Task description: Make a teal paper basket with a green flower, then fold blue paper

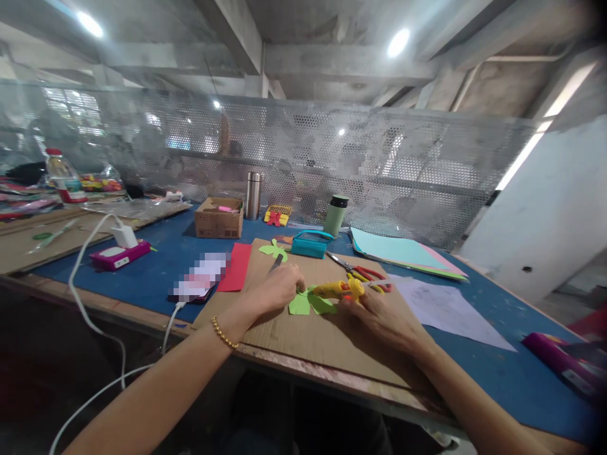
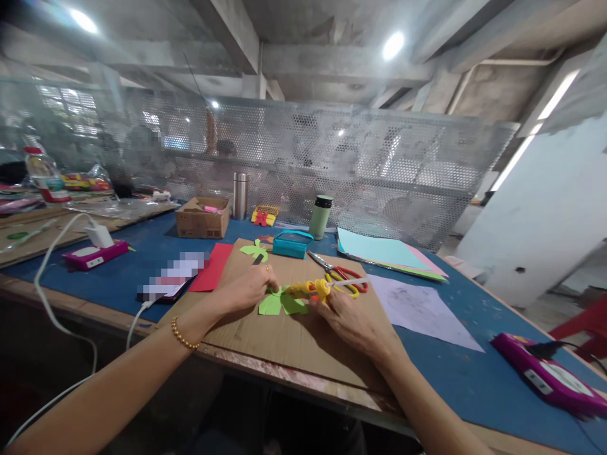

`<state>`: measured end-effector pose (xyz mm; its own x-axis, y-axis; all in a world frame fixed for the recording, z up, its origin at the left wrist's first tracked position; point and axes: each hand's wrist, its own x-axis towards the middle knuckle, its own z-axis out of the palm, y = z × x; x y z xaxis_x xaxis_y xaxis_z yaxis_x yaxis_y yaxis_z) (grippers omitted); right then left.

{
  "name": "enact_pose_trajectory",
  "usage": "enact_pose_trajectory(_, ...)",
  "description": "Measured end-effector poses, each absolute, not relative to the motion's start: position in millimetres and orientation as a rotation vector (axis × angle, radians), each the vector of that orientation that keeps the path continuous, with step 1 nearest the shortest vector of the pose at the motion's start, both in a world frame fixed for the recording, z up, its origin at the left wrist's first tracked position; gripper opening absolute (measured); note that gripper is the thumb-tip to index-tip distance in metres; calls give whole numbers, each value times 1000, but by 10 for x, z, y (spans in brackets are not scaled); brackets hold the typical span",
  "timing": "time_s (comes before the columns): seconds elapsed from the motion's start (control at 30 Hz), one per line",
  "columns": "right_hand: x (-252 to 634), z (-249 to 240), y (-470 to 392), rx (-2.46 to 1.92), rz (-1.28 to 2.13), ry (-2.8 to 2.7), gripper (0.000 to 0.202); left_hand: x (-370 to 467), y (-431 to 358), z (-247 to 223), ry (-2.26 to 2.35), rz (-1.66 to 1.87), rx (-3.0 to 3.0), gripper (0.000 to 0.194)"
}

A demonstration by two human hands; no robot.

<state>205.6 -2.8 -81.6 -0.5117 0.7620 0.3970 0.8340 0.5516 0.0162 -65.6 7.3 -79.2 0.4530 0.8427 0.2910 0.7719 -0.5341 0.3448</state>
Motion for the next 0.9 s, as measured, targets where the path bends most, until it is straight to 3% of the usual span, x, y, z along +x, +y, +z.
enact_pose_trajectory(0.9,1990,-746,-114,-1355,-236,-2482,43,-694,91,-833,1369,708,2561,41)
